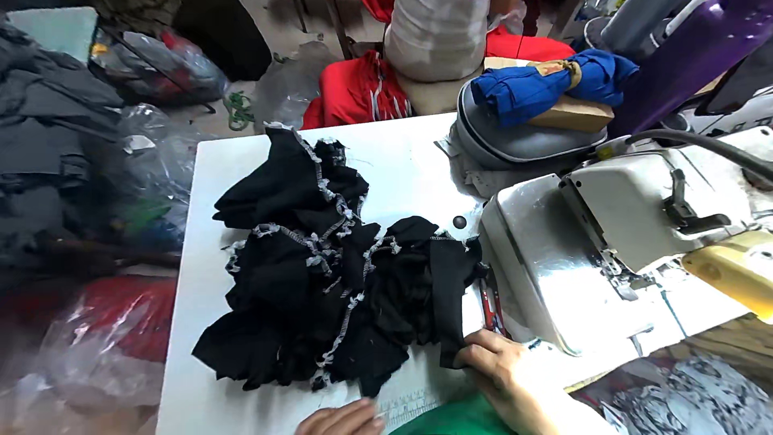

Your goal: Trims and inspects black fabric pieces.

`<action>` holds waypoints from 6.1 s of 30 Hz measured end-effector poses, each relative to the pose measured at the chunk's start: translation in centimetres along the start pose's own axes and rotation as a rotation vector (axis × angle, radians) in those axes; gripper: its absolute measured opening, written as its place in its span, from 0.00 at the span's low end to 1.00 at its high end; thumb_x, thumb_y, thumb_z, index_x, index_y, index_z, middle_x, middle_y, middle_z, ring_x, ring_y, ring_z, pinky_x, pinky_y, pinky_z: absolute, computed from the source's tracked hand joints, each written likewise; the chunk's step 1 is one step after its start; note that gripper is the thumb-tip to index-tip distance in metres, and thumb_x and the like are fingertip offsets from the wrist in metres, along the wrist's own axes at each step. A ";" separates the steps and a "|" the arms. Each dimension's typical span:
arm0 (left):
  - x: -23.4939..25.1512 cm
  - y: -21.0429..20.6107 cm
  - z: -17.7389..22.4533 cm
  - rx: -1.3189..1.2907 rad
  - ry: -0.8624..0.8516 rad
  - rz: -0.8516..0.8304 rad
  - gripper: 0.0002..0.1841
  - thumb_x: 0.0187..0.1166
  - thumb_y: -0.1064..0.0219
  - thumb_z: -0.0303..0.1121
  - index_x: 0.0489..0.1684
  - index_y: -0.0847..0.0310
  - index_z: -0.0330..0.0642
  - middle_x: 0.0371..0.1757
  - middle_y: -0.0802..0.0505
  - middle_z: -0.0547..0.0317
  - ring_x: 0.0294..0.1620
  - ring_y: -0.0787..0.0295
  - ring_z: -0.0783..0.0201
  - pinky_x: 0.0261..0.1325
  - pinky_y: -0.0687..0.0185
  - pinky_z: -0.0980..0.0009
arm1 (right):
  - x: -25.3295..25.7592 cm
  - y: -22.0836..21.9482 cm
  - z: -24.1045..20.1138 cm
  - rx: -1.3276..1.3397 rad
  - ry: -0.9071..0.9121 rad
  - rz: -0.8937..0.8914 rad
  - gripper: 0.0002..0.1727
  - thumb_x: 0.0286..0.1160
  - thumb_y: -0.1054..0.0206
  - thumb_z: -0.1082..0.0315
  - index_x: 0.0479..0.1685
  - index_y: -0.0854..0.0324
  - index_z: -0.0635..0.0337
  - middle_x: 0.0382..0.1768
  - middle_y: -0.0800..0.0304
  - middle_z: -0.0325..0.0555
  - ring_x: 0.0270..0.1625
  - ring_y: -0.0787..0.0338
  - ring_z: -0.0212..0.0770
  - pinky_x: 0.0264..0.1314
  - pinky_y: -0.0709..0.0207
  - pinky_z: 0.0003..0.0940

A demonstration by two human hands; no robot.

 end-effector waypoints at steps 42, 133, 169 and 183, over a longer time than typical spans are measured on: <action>5.4 0.4 -4.0 0.504 0.513 0.228 0.20 0.83 0.41 0.31 0.69 0.16 0.33 0.37 0.07 0.40 0.31 0.07 0.42 0.34 0.13 0.46 | 5.4 -1.3 2.0 -0.248 -0.426 -0.261 0.28 0.75 0.27 0.60 0.70 0.20 0.69 0.69 0.21 0.73 0.66 0.14 0.69 0.63 0.19 0.61; 7.1 -6.0 2.0 -1.008 0.756 0.246 0.08 0.84 0.41 0.25 0.47 0.14 0.43 0.44 0.07 0.75 0.48 0.11 0.82 0.57 0.15 0.80 | -3.6 1.5 1.0 1.660 -0.576 -0.173 0.23 0.81 0.36 0.46 0.68 0.16 0.47 0.35 0.05 0.29 0.30 0.11 0.18 0.36 0.18 0.13; 8.7 -5.7 2.6 -1.099 0.797 0.352 0.10 0.82 0.36 0.25 0.40 0.09 0.52 0.41 0.04 0.73 0.45 0.08 0.79 0.54 0.11 0.78 | 0.2 0.7 -0.6 1.133 -0.745 0.018 0.17 0.92 0.52 0.51 0.44 0.21 0.47 0.18 0.32 0.16 0.16 0.37 0.12 0.18 0.43 0.10; 4.9 -3.4 3.2 -1.018 0.849 0.117 0.09 0.79 0.34 0.25 0.43 0.06 0.49 0.43 0.03 0.78 0.46 0.09 0.83 0.55 0.13 0.80 | 2.1 0.2 -3.3 0.729 -0.390 -0.305 0.12 0.81 0.36 0.65 0.38 0.15 0.67 0.24 0.21 0.37 0.24 0.30 0.17 0.28 0.38 0.14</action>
Point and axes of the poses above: each hand's wrist, its own x-axis towards the middle knuckle, its own y-axis out of the back of the hand, z = x × y, the point moved 4 cm from there along x, towards the middle knuckle
